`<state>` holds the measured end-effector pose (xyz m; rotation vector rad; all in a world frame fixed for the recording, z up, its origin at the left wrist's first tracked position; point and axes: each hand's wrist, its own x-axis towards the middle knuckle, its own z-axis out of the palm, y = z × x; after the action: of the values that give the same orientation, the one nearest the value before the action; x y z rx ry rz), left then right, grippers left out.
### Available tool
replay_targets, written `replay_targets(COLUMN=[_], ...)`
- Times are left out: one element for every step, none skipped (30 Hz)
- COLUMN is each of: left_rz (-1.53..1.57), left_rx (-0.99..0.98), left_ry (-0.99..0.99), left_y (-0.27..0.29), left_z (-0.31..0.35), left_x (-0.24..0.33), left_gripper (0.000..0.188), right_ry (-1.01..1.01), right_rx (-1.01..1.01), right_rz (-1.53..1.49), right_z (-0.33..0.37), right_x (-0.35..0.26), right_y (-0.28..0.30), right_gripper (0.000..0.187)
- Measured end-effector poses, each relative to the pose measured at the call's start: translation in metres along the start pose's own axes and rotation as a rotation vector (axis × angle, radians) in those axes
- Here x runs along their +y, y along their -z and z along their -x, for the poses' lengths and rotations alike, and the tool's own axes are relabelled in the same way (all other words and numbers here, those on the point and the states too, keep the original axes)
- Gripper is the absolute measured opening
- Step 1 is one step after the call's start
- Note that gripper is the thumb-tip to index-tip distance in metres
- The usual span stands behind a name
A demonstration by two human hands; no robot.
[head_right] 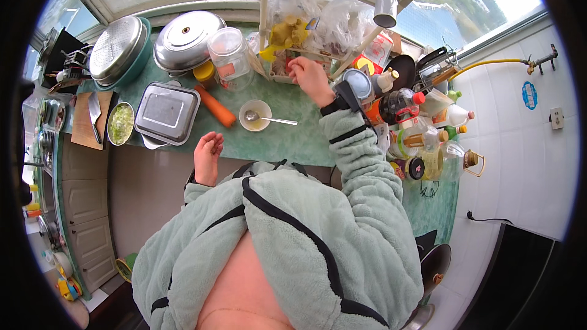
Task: The person chops vegetables on a cutting board and transfers them into a bowl. They then handle various containers and ingredients, wash their hands, and move to the stove to lift a pot lid.
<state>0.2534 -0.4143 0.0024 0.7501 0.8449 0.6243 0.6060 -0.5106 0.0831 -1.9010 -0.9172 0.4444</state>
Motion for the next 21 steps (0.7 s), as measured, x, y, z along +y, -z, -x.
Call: replay_targets(left_rz=[-0.005, 0.002, 0.007, 0.017, 0.012, 0.011, 0.010, 0.010, 0.013, 0.015, 0.015, 0.022, 0.025, 0.028, 0.033, 0.038, 0.049, 0.046, 0.050, 0.051, 0.052], left_rx=[0.002, -0.021, -0.026, -0.042, -0.028, -0.028, -0.031, -0.014, -0.018, -0.016, -0.006, -0.009, -0.004, 0.003, 0.022, 0.042, 0.053, 0.070, 0.078, 0.095, 0.110], left_ry=[0.012, -0.001, -0.003, -0.016, 0.000, 0.004, -0.001, 0.018, 0.026, 0.030, 0.039, 0.027, 0.019, 0.005, 0.007, 0.003, -0.012, -0.006, -0.012, -0.014, -0.017], left_y=[-0.001, -0.002, -0.002, -0.002, -0.001, 0.000, 0.001, 0.003, 0.004, 0.005, 0.007, 0.008, 0.010, 0.012, 0.014, 0.016, 0.019, 0.023, 0.027, 0.031, 0.035], left_z=[-0.001, -0.003, -0.003, -0.003, -0.003, -0.003, -0.002, -0.002, -0.001, -0.001, -0.001, -0.001, -0.002, -0.002, -0.001, 0.000, 0.001, 0.002, 0.005, 0.007, 0.010], left_x=[0.001, 0.001, 0.001, 0.000, -0.001, -0.002, -0.003, -0.004, -0.005, -0.005, -0.006, -0.005, -0.004, -0.003, -0.001, 0.000, 0.001, 0.002, 0.003, 0.004, 0.005], left_gripper=[0.026, 0.026, 0.026, 0.026, 0.026, 0.026, 0.026, 0.026, 0.026, 0.026, 0.025, 0.025, 0.025, 0.025, 0.025, 0.025, 0.024, 0.024, 0.024, 0.024, 0.024], right_ry=[0.101, 0.144, 0.122, 0.040, -0.049, -0.076, -0.113, -0.173, -0.150, -0.148, -0.159, -0.064, -0.115, -0.164, -0.229, -0.231, -0.176, -0.113, -0.046, -0.026, -0.016], right_rx=[0.048, 0.080, 0.064, 0.031, 0.012, -0.059, -0.115, -0.177, -0.211, -0.253, -0.298, -0.171, -0.110, -0.049, 0.028, 0.125, 0.068, 0.026, -0.015, -0.092, -0.102], right_rz=[0.091, 0.189, 0.282, 0.380, 0.505, 0.478, 0.479, 0.481, 0.483, 0.488, 0.487, 0.597, 0.642, 0.684, 0.728, 0.769, 0.919, 1.068, 1.217, 1.364, 1.366], right_z=[-0.005, -0.010, -0.014, -0.017, -0.020, -0.022, -0.024, -0.025, -0.027, -0.031, -0.035, -0.038, -0.045, -0.056, -0.065, -0.072, -0.077, -0.081, -0.086, -0.091, -0.095], right_x=[0.002, 0.005, 0.011, 0.017, 0.023, 0.031, 0.039, 0.048, 0.056, 0.064, 0.072, 0.081, 0.088, 0.095, 0.102, 0.110, 0.118, 0.125, 0.130, 0.135, 0.138], right_y=[0.004, 0.012, 0.023, 0.036, 0.044, 0.043, 0.040, 0.036, 0.030, 0.020, 0.009, -0.002, -0.008, -0.013, -0.017, -0.022, -0.024, -0.023, -0.021, -0.017, -0.013], right_gripper=[0.023, 0.022, 0.022, 0.023, 0.024, 0.025, 0.026, 0.027, 0.028, 0.029, 0.030, 0.033, 0.034, 0.034, 0.034, 0.030, 0.028, 0.026, 0.024, 0.022, 0.021])
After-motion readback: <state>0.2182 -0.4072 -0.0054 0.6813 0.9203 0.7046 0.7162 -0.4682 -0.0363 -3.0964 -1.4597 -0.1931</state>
